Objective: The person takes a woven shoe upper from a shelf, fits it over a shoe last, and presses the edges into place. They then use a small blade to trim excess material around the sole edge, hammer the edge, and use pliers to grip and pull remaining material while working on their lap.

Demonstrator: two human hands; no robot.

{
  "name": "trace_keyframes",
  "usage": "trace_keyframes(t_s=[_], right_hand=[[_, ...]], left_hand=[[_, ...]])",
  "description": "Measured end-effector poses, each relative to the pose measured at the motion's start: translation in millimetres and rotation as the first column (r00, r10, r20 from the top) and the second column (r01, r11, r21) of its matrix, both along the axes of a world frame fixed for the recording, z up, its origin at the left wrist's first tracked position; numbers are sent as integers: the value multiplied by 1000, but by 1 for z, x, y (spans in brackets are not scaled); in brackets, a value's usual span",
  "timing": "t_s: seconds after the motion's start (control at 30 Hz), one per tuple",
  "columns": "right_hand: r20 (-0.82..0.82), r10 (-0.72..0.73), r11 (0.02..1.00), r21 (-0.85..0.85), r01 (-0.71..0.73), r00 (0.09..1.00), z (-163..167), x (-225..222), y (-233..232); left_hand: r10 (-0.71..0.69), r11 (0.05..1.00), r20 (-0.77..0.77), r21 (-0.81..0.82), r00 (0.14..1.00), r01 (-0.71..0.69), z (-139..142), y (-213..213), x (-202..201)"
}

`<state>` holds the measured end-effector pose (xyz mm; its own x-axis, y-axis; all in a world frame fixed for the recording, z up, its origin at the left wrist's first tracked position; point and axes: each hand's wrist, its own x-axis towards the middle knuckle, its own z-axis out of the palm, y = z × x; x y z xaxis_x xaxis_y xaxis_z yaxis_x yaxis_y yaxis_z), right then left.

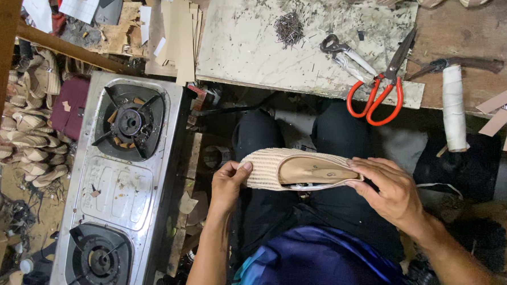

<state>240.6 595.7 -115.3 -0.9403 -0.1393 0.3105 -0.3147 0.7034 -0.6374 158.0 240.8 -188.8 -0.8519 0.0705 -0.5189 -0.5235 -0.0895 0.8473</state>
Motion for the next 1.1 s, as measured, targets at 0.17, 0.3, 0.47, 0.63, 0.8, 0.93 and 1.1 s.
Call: trace_keyframes(t_s=[0.17,0.3,0.47,0.63,0.8,0.93,1.1], right_hand=[[-24,-40,999,6,40,999,-2,1,-3],[-19,-49,999,-13,49,999,-8,2,-3],[45,-75,994,-80,78,996,-16,9,4],[145,-135,952,-254,169,980,-29,19,13],[204,-167,920,-320,227,965,-44,23,15],[219,-179,914,-323,245,959,-47,23,16],[167,-130,947,-271,172,977,-42,22,12]], left_hand=[[-13,994,-17,-108,1000,11,4,3,0],[-26,984,-68,-176,997,14,4,5,-2],[-4,992,-135,-127,991,-13,4,6,4],[111,977,-59,189,992,-98,9,14,24],[177,932,-82,333,981,-140,15,25,24],[147,934,-55,338,988,-120,14,26,19],[173,968,-83,196,981,-155,0,35,16]])
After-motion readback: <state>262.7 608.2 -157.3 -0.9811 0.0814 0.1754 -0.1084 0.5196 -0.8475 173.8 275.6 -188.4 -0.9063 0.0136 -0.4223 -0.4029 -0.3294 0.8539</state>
